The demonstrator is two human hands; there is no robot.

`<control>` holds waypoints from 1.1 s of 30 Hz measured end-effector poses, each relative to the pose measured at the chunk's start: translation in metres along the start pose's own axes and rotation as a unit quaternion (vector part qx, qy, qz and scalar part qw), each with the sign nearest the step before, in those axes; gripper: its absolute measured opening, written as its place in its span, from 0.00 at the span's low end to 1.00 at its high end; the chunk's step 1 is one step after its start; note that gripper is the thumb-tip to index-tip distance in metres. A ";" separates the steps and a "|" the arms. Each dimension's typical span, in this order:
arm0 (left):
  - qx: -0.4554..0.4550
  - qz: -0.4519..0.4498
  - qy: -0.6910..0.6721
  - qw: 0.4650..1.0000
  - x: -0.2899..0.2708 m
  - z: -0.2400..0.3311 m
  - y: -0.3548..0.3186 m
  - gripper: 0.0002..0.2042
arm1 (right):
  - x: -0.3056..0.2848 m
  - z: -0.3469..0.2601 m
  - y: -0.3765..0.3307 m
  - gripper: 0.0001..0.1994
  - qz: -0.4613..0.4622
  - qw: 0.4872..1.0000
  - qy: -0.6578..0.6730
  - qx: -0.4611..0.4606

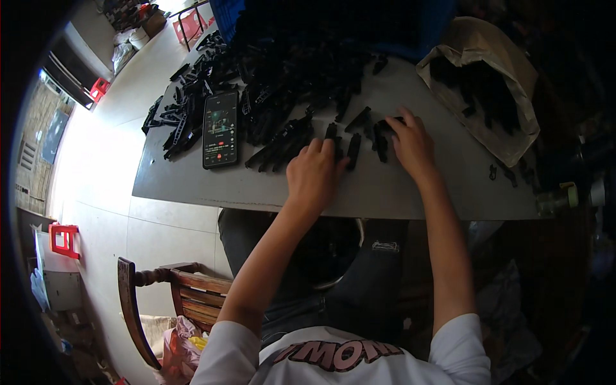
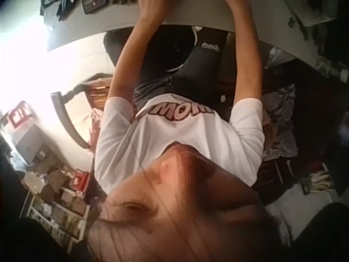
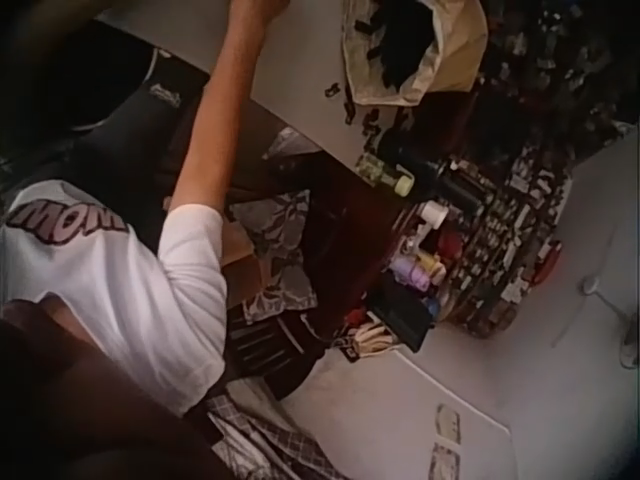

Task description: Assembling small black plastic components by snapping two pieces together.

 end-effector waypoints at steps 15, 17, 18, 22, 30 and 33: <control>-0.026 -0.146 -0.331 0.932 0.013 0.017 -0.042 0.14 | -0.017 -0.059 -0.077 0.11 0.059 0.632 0.719 0.282; -0.067 -0.172 -0.347 0.919 0.009 0.020 -0.042 0.15 | -0.025 -0.058 -0.080 0.13 0.054 0.707 0.663 0.240; -0.088 -0.195 -0.386 0.897 0.011 0.020 -0.046 0.16 | -0.032 -0.061 -0.078 0.16 0.046 0.773 0.601 0.197; -0.029 -0.196 -0.516 0.834 0.009 0.028 -0.059 0.19 | -0.030 -0.080 -0.078 0.23 0.017 0.581 0.774 0.252; -0.063 -0.240 -0.394 0.885 -0.003 0.008 -0.105 0.21 | -0.009 -0.102 -0.124 0.16 -0.032 0.534 0.793 0.292; -0.048 -0.268 -0.322 0.907 -0.007 -0.013 -0.121 0.20 | -0.009 -0.102 -0.126 0.17 -0.138 0.637 0.717 0.247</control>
Point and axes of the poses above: each hand's wrist, its own y-axis towards the middle knuckle, its own x-axis out of the palm, z = x × y, the point moved 8 cm from there along y, towards the middle knuckle, and after that the axes turned 2 degrees about -x, right-handed, at the moved point
